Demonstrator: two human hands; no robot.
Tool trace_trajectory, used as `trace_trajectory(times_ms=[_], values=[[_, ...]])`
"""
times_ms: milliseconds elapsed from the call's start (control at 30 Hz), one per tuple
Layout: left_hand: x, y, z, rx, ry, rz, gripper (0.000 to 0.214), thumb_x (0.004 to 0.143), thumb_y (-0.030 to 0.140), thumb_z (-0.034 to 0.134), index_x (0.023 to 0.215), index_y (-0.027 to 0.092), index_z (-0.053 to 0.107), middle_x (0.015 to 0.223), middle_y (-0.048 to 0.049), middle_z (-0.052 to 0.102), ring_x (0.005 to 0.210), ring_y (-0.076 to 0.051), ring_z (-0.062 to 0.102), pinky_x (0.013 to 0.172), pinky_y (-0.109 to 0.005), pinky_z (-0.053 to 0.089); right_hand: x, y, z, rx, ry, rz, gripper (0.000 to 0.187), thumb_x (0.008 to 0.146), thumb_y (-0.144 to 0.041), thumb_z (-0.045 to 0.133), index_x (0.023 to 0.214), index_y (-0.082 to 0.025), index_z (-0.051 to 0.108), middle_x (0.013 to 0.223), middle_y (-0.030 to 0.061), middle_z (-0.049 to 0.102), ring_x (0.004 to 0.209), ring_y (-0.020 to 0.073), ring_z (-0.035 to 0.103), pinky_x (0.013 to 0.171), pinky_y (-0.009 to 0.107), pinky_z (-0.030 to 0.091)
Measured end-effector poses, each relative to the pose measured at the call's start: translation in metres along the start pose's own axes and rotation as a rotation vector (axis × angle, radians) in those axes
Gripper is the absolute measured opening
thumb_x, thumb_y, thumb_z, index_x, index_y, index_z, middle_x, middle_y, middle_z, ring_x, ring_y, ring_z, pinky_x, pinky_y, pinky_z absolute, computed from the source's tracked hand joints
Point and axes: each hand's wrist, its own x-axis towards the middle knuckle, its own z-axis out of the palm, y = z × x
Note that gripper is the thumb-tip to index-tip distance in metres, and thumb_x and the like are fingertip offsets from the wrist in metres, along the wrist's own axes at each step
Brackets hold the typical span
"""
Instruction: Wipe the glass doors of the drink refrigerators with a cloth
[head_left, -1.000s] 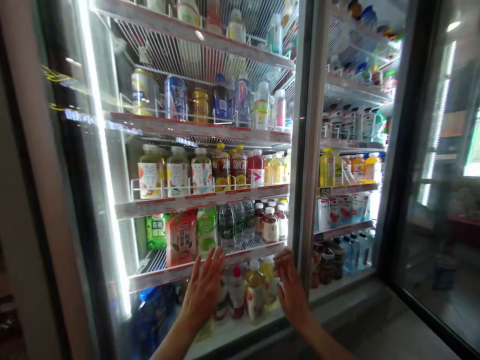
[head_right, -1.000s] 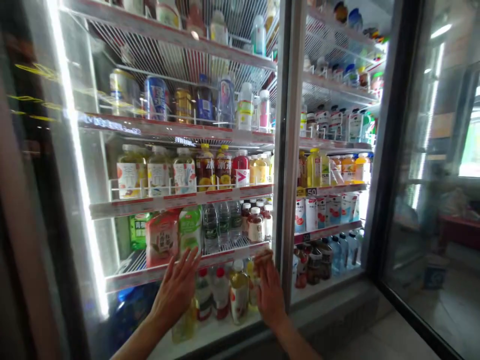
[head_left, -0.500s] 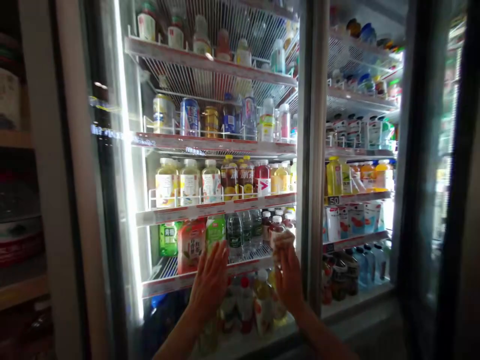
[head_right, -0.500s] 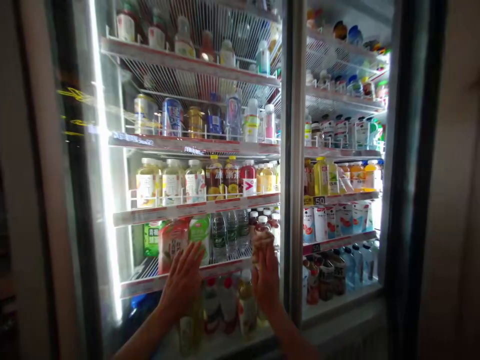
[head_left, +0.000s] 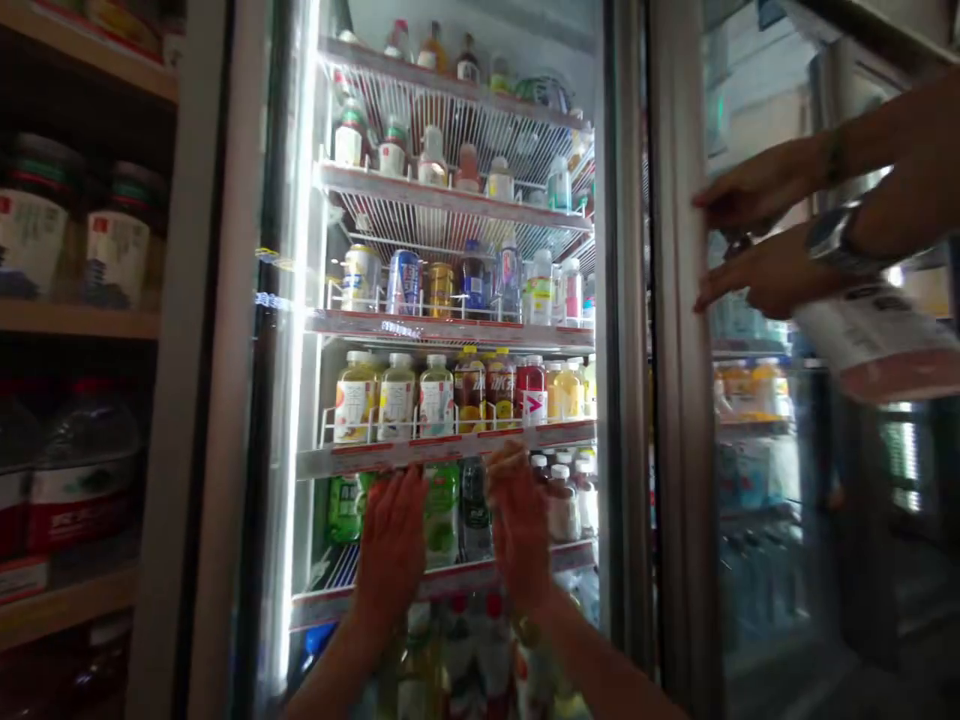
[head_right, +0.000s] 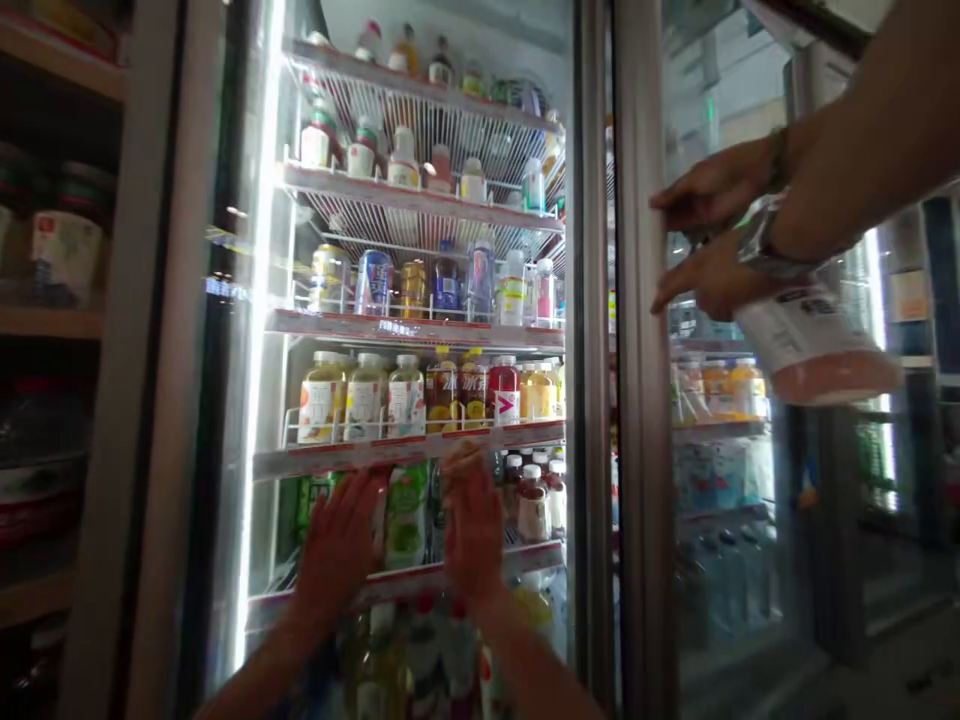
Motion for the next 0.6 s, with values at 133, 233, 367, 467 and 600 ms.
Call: trace_trajectory(times_ms=[133,233,367,467,600], values=[[-0.055,-0.006,-0.004,-0.043,-0.087,0.016,0.054,0.081,0.007,0.035,0.132,0.016,0.045,0.136,-0.01,0.05,0.139,-0.018,0.024,0.116,-0.042,0.013,-0.022,-0.03,0.005,0.065,-0.319,-0.488,0.055,0.085,-0.02,0.045,0.14,-0.019,0.038,0.147,0.0042,0.037,0.141,0.0212,0.017,0.113,0.042,0.022],[-0.087,-0.026,-0.016,0.009,-0.14,-0.06,0.054,0.081,0.007,0.034,0.134,0.014,0.042,0.137,-0.0129,0.048,0.14,-0.02,0.02,0.115,-0.043,0.014,0.001,-0.034,-0.001,0.044,-0.268,-0.369,0.051,0.085,-0.016,0.042,0.137,-0.018,0.042,0.146,0.0069,0.04,0.141,0.0209,0.016,0.115,0.045,0.015],[-0.112,-0.05,-0.033,0.107,-0.197,-0.144,0.061,0.082,0.007,0.036,0.142,0.016,0.028,0.142,-0.0139,0.041,0.139,-0.023,0.024,0.113,-0.045,0.019,0.018,-0.055,0.009,0.024,-0.198,-0.127,0.053,0.085,-0.016,0.04,0.138,-0.015,0.04,0.15,0.0105,0.031,0.142,0.0254,0.013,0.113,0.049,0.017],[-0.129,-0.058,-0.041,0.121,-0.226,-0.19,0.065,0.081,0.007,0.037,0.144,0.016,0.022,0.144,-0.016,0.038,0.137,-0.026,0.029,0.11,-0.047,0.025,-0.02,-0.081,0.021,0.118,-0.423,-0.408,0.06,0.082,-0.015,0.045,0.141,-0.012,0.035,0.148,0.0102,0.035,0.141,0.0238,0.017,0.112,0.045,0.023],[-0.146,-0.064,-0.049,0.104,-0.248,-0.209,0.065,0.081,0.007,0.035,0.144,0.018,0.023,0.143,-0.0146,0.039,0.134,-0.027,0.034,0.109,-0.048,0.028,-0.04,-0.11,0.029,0.18,-0.51,-0.564,0.053,0.083,-0.012,0.044,0.136,-0.016,0.041,0.145,0.0057,0.04,0.14,0.0196,0.023,0.113,0.042,0.022]])
